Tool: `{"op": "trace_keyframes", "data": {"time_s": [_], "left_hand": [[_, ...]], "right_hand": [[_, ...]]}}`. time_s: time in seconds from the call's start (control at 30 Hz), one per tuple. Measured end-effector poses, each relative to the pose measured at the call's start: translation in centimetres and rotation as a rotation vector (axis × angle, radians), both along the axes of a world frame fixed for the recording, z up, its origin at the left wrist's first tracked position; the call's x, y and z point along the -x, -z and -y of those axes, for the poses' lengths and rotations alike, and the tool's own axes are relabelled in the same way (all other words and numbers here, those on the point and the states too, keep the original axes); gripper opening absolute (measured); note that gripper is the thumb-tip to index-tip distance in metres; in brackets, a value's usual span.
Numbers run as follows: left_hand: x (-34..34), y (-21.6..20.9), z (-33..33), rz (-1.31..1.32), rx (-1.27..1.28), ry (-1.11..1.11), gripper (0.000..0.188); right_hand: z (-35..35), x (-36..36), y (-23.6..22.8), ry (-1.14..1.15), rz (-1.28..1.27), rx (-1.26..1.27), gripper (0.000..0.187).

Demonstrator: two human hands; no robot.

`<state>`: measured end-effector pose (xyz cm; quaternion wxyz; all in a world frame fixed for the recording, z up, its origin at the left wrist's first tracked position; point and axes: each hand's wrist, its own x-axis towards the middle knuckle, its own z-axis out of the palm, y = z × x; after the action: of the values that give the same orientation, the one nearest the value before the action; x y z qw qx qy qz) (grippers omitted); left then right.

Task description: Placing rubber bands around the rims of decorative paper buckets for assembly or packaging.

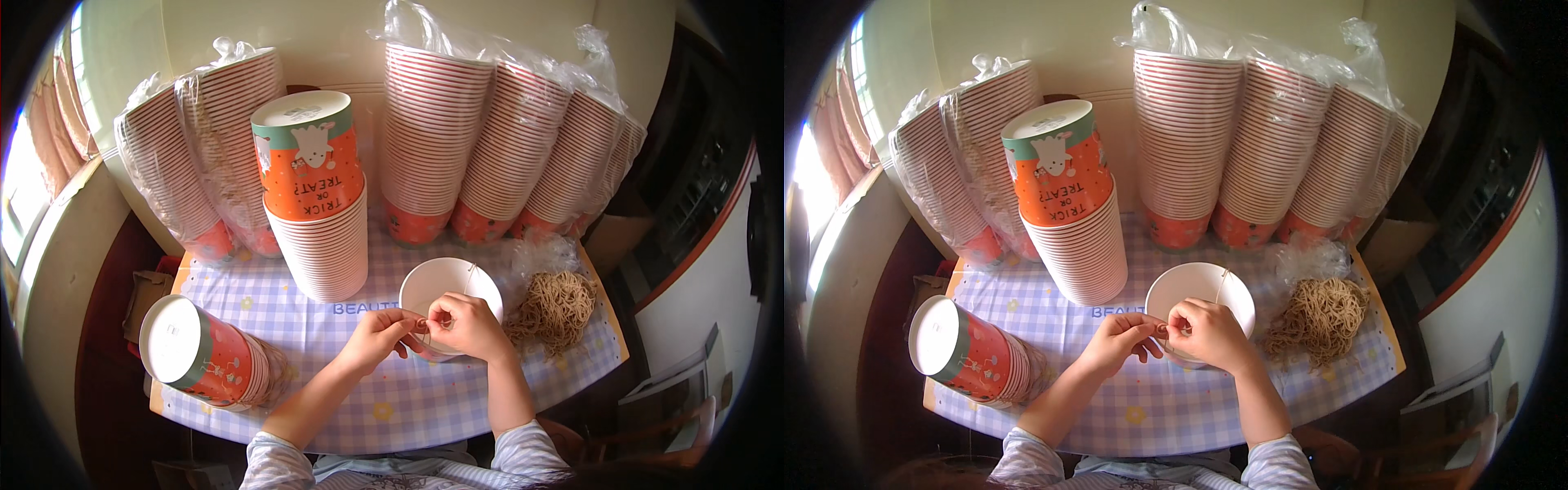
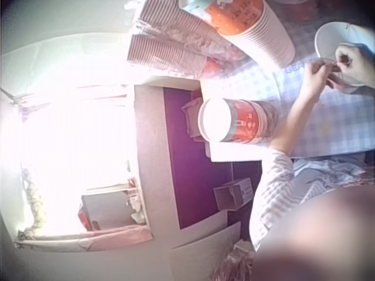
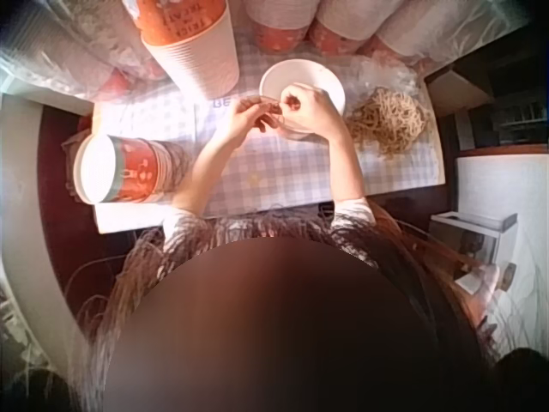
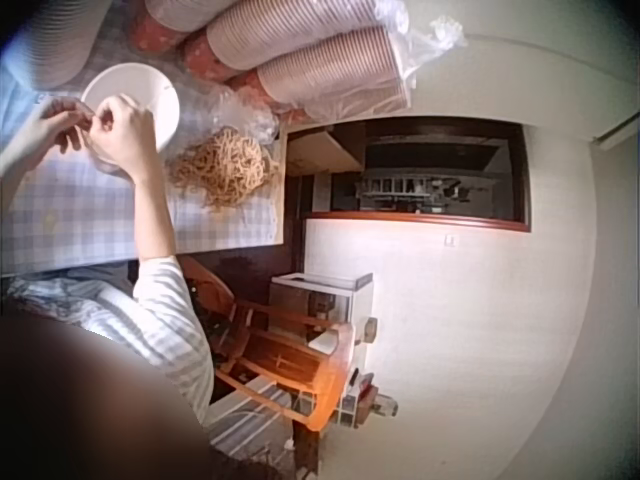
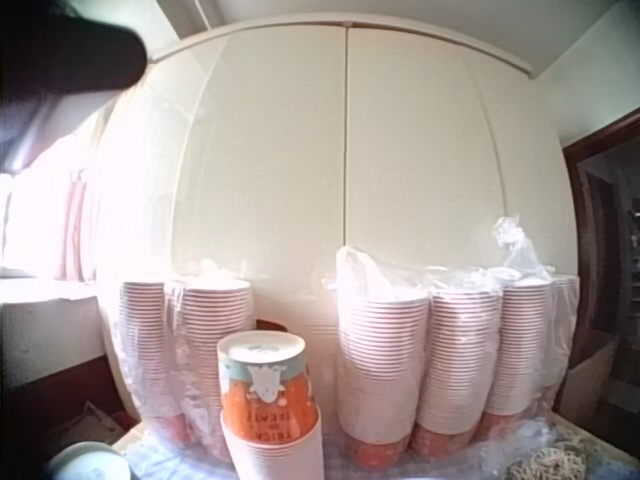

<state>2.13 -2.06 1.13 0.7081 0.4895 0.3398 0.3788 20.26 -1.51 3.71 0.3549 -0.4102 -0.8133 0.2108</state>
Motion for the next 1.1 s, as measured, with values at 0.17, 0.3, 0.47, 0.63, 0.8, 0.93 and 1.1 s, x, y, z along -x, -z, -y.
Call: {"op": "trace_keyframes", "data": {"time_s": [0.17,0.3,0.47,0.63,0.8,0.93,1.1], "left_hand": [[-0.08,0.04,0.04,0.013,-0.011,-0.027,0.020],[-0.22,-0.03,-0.01,-0.079,-0.065,-0.028,0.017],[-0.41,-0.13,0.09,-0.124,-0.100,-0.042,0.017],[-0.46,0.24,0.13,-0.121,-0.151,-0.078,0.015],[-0.52,0.26,0.26,-0.104,-0.196,-0.101,0.013],[-0.33,0.38,0.34,-0.091,-0.222,-0.124,0.012],[-0.22,0.59,0.27,-0.121,-0.261,-0.148,0.012]], "right_hand": [[0.24,0.20,-0.23,0.017,0.001,-0.008,0.008],[0.40,0.22,-0.23,0.016,0.010,-0.005,0.009],[0.38,0.31,-0.09,0.012,0.001,-0.020,0.009],[0.45,0.33,-0.27,-0.009,-0.003,0.003,0.009],[0.56,0.02,-0.74,-0.045,-0.037,0.075,0.010],[0.55,-0.15,-0.97,-0.055,-0.029,0.084,0.011],[0.36,-0.66,-0.47,-0.086,-0.021,0.019,0.014]]}}
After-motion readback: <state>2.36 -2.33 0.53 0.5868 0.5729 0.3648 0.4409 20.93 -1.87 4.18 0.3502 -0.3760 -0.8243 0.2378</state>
